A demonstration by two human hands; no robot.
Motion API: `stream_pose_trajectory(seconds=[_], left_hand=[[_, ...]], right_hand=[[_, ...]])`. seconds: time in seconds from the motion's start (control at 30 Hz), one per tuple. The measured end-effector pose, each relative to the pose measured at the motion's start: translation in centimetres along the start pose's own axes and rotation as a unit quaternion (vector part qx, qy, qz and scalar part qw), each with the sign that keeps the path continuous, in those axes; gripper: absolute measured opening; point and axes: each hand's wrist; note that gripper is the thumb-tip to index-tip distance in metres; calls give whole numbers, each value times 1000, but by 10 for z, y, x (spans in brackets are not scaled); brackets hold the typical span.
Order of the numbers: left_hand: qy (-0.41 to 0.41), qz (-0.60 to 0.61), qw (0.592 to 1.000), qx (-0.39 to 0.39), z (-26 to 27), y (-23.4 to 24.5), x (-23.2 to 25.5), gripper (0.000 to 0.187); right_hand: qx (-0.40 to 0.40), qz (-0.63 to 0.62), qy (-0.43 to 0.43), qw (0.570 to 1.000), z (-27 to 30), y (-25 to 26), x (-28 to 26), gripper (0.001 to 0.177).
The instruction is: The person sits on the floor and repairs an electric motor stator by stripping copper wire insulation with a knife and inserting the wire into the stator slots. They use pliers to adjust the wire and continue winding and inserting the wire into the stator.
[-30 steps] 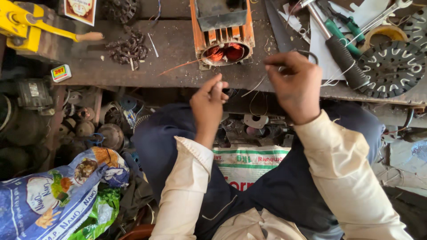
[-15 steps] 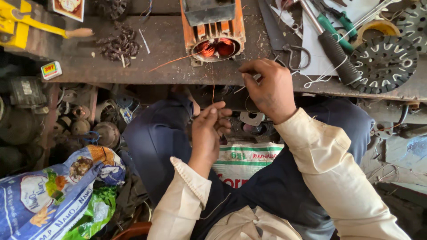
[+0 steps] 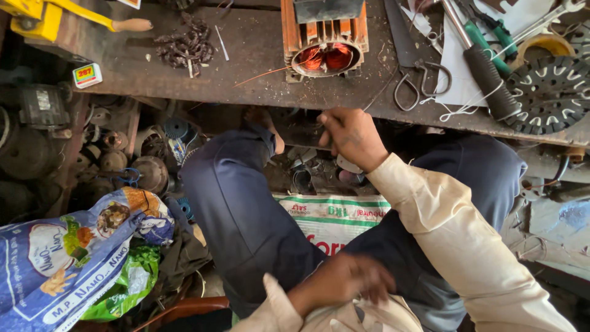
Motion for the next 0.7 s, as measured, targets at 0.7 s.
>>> stream_pose_trajectory(seconds=[0.7], left_hand=[[-85,-342,825,441,-63,101,188,25]], right_hand=[[-32,11,26,999,152,-46,26,22]])
Point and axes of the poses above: each hand's wrist, its own z-axis away from the middle knuckle, its own y-axis out of the back of the hand, x = y × z, and after that the axes turned 7 degrees about z, right-handed
